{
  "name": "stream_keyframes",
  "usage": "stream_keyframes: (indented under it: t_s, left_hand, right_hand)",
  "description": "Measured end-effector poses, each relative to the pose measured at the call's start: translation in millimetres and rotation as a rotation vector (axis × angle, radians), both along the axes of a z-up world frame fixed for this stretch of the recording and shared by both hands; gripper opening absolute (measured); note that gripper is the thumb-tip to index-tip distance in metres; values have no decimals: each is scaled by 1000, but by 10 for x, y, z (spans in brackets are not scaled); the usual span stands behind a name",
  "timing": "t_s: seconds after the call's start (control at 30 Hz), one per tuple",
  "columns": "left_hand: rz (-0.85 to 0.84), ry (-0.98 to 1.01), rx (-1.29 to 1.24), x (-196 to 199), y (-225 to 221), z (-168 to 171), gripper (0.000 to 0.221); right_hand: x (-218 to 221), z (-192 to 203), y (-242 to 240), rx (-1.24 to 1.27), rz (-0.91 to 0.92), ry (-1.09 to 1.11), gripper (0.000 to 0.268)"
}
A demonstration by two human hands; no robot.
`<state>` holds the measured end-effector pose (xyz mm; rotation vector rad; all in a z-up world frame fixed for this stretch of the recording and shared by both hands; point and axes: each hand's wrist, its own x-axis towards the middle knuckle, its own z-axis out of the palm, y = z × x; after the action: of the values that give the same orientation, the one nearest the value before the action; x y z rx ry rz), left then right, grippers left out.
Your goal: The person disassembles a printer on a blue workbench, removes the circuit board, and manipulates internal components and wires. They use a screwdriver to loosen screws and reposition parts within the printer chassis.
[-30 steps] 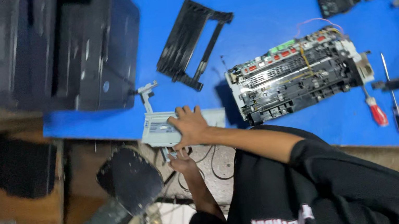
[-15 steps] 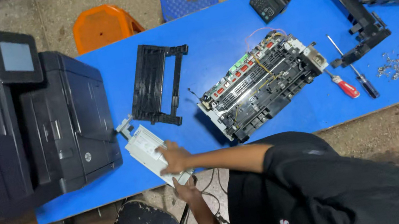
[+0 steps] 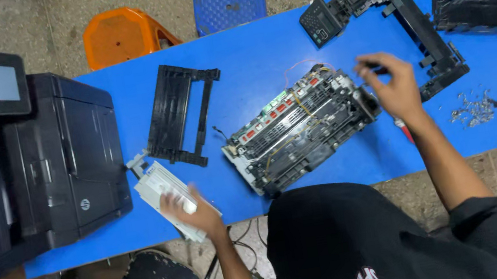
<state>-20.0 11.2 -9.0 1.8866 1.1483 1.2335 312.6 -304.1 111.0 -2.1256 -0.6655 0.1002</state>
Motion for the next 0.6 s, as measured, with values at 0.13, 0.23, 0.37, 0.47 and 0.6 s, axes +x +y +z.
stream_keyframes:
  t_s: [0.13, 0.23, 0.37, 0.47, 0.6]
  left_hand:
    - [-538, 30, -200, 1391, -420, 586, 41]
    - [-905, 204, 1, 2426, -657, 837, 40]
    - [-1086, 580, 10, 3131, -791, 756, 33]
    - [-1247, 582, -317, 3234, -818, 647, 21]
    - [-1291, 387, -374, 3004, -851, 619, 16]
  right_hand:
    - [495, -465, -89, -1, 124, 177, 30]
    - [578, -696, 9, -15, 249, 298, 33]
    - [443, -757, -9, 17, 256, 388, 36]
    - [411, -686, 4, 114, 284, 300, 29]
    - [225, -698, -71, 91, 175, 307, 32]
